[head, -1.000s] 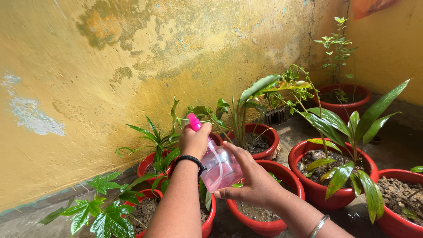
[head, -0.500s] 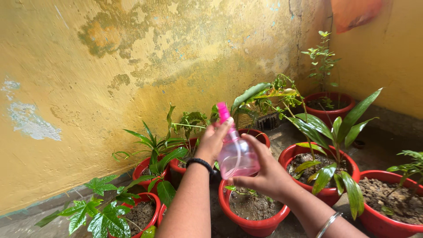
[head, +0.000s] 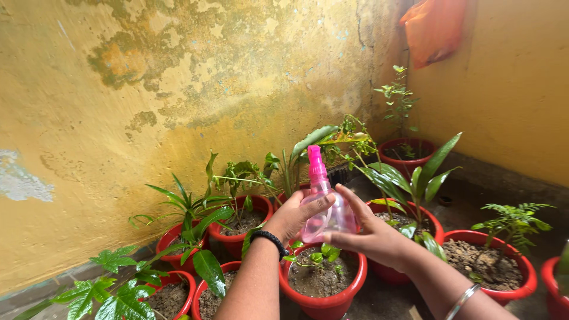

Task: The person holds a spray bottle with both hands and sprays water onto the leaves of several potted plants arranged on the floor.

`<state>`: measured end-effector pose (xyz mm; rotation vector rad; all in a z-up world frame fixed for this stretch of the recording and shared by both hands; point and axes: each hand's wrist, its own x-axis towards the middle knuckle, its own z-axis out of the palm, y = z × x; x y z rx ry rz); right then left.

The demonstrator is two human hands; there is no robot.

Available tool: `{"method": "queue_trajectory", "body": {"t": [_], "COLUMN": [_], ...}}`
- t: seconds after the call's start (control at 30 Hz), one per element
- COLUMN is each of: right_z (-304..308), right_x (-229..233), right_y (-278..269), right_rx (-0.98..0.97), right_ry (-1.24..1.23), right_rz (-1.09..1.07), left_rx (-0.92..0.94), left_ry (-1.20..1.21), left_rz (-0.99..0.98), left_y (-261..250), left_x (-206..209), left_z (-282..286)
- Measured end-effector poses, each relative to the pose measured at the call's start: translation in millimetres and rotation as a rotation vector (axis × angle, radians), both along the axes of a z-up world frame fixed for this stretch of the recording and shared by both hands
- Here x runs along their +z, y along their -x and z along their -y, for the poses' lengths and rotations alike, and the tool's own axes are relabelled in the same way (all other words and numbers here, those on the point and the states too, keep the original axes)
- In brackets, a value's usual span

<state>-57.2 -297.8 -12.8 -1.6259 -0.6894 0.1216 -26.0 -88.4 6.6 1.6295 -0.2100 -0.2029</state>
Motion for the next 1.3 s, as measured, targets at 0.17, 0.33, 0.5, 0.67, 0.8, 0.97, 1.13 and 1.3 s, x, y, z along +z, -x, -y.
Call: {"method": "queue_trajectory", "body": {"t": [0.17,0.33,0.5,0.67,0.8,0.97,1.13,1.3], "right_z": [21.7,34.9,42.9,48.5,49.3,48.3,39.1,25.4], "right_x": [6.5,0.6,-3.3,-4.0,-9.5,-15.5,-6.1,-10.5], "right_y": [-1.8,-9.6,-6.8,-4.2,-11.1,-31.9,-32.6,-49.5], "right_rx": [-0.204,-0.351,-0.412,-0.261,-0.257,-0.249,-0.239,-0.206], "right_ry": [0.075,-0.136,-0.264,-0.401,-0.43,-0.602,-0.611,-0.647], "right_rz": [-0.232,-0.359,-0.435,-0.437,-0.467,-0.541,-0.538,-0.418], "left_rx": [-0.097,-0.16,-0.259,-0.328,-0.283,-0.364,-0.414,-0.352], "left_ry": [-0.165,-0.209,-0.273,-0.34,-0.484,-0.455,-0.568,-0.666], "left_rz": [0.042,0.054,0.061,0.064,0.05,0.045,-0.048,-0.144], "left_y": [-7.2,0.7,7.6,8.2,4.7,-2.2,-3.2,-1.1], "left_x": [-3.2,4.2,6.9,6.2,6.7,4.1,18.8,35.7], "left_z": [6.1,27.8,43.5,64.5,73.5,79.8,79.2,66.6]}}
